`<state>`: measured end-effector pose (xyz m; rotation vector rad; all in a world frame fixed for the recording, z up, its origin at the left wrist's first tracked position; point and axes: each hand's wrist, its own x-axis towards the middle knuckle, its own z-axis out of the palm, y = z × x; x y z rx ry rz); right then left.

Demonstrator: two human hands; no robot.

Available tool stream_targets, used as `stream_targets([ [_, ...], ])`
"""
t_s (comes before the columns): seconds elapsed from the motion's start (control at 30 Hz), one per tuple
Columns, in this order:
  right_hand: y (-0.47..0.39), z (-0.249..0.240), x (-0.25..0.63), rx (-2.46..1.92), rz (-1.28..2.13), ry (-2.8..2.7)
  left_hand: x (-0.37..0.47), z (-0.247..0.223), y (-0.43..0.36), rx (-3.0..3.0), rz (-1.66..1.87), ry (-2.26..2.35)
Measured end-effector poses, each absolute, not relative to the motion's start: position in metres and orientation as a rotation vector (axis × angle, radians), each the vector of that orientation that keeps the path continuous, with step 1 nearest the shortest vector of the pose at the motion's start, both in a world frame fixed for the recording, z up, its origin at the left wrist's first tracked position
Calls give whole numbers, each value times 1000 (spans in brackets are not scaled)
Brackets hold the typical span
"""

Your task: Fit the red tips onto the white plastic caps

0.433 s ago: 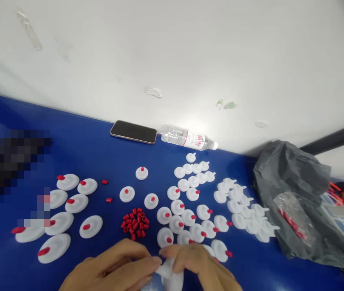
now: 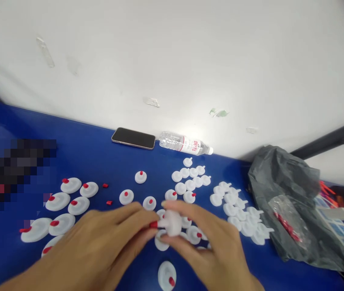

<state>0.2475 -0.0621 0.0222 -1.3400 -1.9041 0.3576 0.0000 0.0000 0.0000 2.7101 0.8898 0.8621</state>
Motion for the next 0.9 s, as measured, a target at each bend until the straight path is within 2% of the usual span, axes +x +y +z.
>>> stream_targets([
  [0.1,-33,28,253,-1277,330,-1855,14,18,34,2782,765,755],
  [0.23,-14,24,253,-1098,210,-1869,20,12,55,2863,826,665],
  [0.57,-13,7,241,-961,24,-1869,13,1,43,2729,857,626],
  [0.7,-12,9,239,-1000,-31,-1883,14,-18,39,2726,919,670],
  [0.8,-12,5,239,-971,-12,-1899,13,-29,37,2696,1007,661],
  [0.9,-16,0,241,-1012,76,-1927,11,-28,38,2675,916,670],
])
